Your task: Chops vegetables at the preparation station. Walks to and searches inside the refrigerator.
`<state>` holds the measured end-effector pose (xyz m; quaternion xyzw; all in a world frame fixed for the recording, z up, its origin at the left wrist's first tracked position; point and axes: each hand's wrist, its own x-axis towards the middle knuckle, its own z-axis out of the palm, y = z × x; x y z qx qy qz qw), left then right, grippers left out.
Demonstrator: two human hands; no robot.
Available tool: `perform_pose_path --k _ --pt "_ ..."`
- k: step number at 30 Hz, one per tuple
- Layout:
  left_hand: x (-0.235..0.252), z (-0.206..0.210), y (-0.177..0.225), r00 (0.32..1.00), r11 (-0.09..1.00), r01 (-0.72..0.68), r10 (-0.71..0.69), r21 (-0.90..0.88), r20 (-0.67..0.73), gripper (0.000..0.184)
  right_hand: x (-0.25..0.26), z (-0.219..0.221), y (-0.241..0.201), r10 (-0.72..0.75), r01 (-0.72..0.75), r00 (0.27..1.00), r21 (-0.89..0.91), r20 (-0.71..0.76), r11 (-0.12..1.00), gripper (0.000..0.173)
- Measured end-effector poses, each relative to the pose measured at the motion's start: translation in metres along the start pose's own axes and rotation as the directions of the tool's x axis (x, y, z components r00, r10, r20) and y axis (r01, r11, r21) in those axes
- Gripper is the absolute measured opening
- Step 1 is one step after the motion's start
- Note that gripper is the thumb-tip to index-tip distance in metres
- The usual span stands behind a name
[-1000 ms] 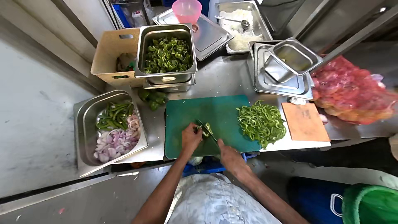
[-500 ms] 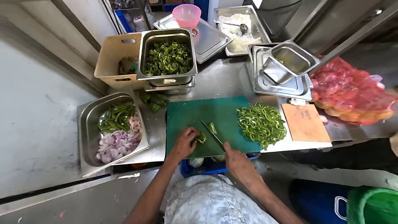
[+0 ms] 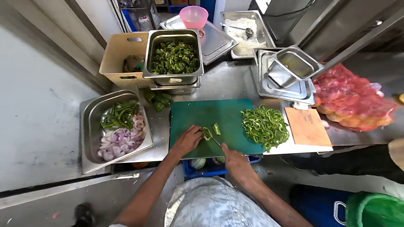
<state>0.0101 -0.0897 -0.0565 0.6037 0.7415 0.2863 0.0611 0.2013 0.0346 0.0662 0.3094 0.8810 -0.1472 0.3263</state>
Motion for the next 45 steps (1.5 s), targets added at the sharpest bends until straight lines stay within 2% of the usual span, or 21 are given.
perform_pose_path --k 7,10,14,18,20,24,29,33,36,40,43,45 --pt "-0.002 0.003 -0.003 1.000 1.000 0.003 -0.002 -0.016 0.023 0.014 0.035 0.013 -0.007 -0.038 0.038 0.999 0.063 -0.001 0.997 0.043" --pt "-0.006 0.005 -0.005 1.000 0.999 0.017 -0.018 0.030 0.020 0.014 0.048 0.020 -0.004 -0.061 0.061 0.998 0.099 -0.001 0.993 0.046" --pt "-0.011 0.003 -0.003 0.997 0.987 0.077 -0.074 0.138 -0.021 0.016 0.041 0.032 0.016 -0.091 0.085 0.996 0.167 0.025 0.982 0.048" --pt "-0.011 0.007 -0.005 0.999 0.996 0.040 -0.041 0.076 0.016 0.015 0.037 0.033 0.042 -0.112 0.097 0.993 0.255 0.045 0.962 0.047" --pt "-0.010 0.009 0.002 0.998 0.997 0.056 -0.057 0.050 0.023 0.016 0.038 0.031 0.049 -0.053 0.052 0.999 0.248 0.001 0.968 0.047" --pt "-0.003 0.013 0.023 0.980 0.984 0.178 -0.178 0.013 0.089 0.022 0.022 0.023 0.046 0.031 -0.018 0.997 0.161 -0.077 0.987 0.041" --pt "0.010 0.010 0.033 0.954 0.970 0.243 -0.237 -0.008 0.182 0.020 -0.014 0.006 0.021 0.055 -0.055 0.998 0.032 -0.026 0.998 0.050" --pt "0.012 0.008 0.030 0.954 0.975 0.223 -0.215 -0.016 0.207 0.020 0.008 0.020 0.015 0.036 -0.037 0.999 0.055 0.025 0.998 0.053" --pt "0.010 0.008 0.028 0.962 0.978 0.205 -0.197 -0.024 0.187 0.021 0.028 0.034 0.017 0.008 -0.007 1.000 0.107 -0.008 0.994 0.051" --pt "0.002 -0.004 0.031 0.963 0.967 0.244 -0.232 -0.078 0.139 0.026 0.014 0.018 0.019 0.007 -0.006 1.000 0.115 -0.016 0.993 0.045" --pt "0.001 -0.011 0.033 0.949 0.958 0.268 -0.246 -0.096 0.195 0.026 -0.003 0.011 0.013 0.009 -0.008 1.000 0.059 -0.013 0.998 0.049" --pt "0.002 -0.009 0.031 0.951 0.964 0.251 -0.229 -0.086 0.207 0.021 0.004 0.021 0.011 -0.011 0.011 1.000 0.050 0.001 0.999 0.049"
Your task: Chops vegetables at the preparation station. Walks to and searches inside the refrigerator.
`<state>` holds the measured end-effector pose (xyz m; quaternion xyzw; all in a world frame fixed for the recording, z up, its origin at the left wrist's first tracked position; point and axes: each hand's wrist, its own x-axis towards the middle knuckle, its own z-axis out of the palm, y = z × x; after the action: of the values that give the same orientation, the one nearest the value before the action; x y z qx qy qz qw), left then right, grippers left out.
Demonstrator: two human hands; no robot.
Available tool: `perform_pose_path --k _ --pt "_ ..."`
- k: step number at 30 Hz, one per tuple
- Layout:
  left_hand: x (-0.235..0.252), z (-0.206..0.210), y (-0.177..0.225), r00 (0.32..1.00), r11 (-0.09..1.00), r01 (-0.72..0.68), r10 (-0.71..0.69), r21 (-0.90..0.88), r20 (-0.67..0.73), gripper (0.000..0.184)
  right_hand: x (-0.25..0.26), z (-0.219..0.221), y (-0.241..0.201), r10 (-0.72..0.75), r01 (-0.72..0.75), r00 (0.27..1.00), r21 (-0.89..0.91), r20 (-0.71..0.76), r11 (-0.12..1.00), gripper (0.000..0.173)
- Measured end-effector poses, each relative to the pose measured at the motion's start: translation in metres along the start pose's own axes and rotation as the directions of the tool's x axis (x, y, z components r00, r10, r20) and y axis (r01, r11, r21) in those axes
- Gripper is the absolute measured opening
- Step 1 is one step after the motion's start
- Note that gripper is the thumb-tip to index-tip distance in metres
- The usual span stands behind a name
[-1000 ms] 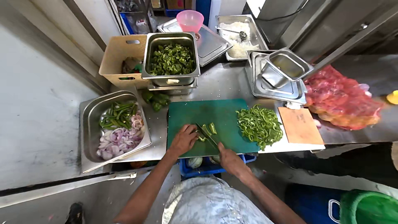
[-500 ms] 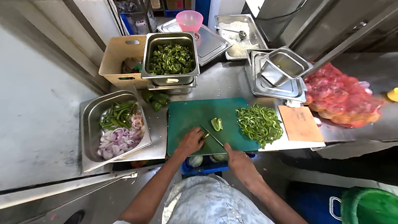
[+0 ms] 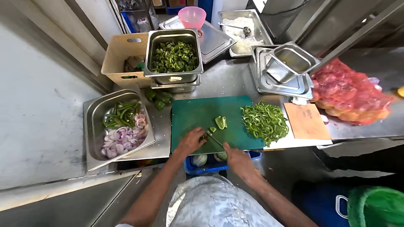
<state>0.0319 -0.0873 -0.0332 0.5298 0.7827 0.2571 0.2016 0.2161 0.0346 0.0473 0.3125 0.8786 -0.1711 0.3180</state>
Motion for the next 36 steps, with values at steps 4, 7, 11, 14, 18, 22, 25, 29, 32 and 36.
perform_pose_path --k 4,7,11,14,18,22,25,29,32,36 --pt "0.000 0.002 -0.003 1.000 1.000 -0.012 0.012 0.010 -0.022 0.017 0.024 0.013 0.005 -0.030 0.030 1.000 0.049 -0.006 0.998 0.047" --pt "-0.006 0.000 -0.005 0.999 1.000 -0.002 0.002 -0.012 -0.036 0.020 0.009 -0.003 0.003 -0.040 0.041 0.999 0.059 -0.004 0.997 0.042" --pt "-0.012 0.006 -0.009 0.996 0.999 -0.043 0.041 -0.016 -0.082 0.013 0.012 0.007 -0.001 -0.108 0.097 0.989 0.105 0.103 0.990 0.048" --pt "-0.013 0.009 -0.015 0.986 0.996 -0.093 0.091 -0.008 -0.142 0.009 0.032 0.018 0.008 -0.163 0.144 0.982 0.177 0.098 0.974 0.046" --pt "-0.019 0.010 -0.012 0.956 0.988 0.006 -0.051 -0.155 -0.288 0.013 0.016 -0.001 0.026 -0.149 0.151 0.988 0.292 -0.028 0.945 0.038" --pt "0.011 0.027 0.010 0.922 0.981 0.129 -0.173 -0.147 -0.347 0.050 0.003 -0.003 0.059 -0.076 0.129 0.987 0.427 -0.139 0.895 0.034" --pt "0.037 0.045 0.017 0.963 0.968 0.192 -0.155 0.160 -0.219 0.065 0.005 0.007 0.074 -0.032 0.107 0.987 0.488 -0.160 0.867 0.035" --pt "0.038 0.056 0.012 0.969 0.960 0.115 -0.052 0.254 -0.240 0.046 0.001 0.022 0.081 0.000 0.076 0.991 0.553 -0.137 0.830 0.041" --pt "0.033 0.054 0.011 0.975 0.979 0.099 -0.060 0.176 -0.215 0.037 -0.002 0.037 0.083 0.018 0.059 0.992 0.590 -0.124 0.806 0.046" --pt "0.034 0.051 0.013 0.981 0.976 0.108 -0.074 0.188 -0.179 0.035 -0.001 0.049 0.089 0.042 0.067 0.988 0.648 -0.151 0.758 0.048"
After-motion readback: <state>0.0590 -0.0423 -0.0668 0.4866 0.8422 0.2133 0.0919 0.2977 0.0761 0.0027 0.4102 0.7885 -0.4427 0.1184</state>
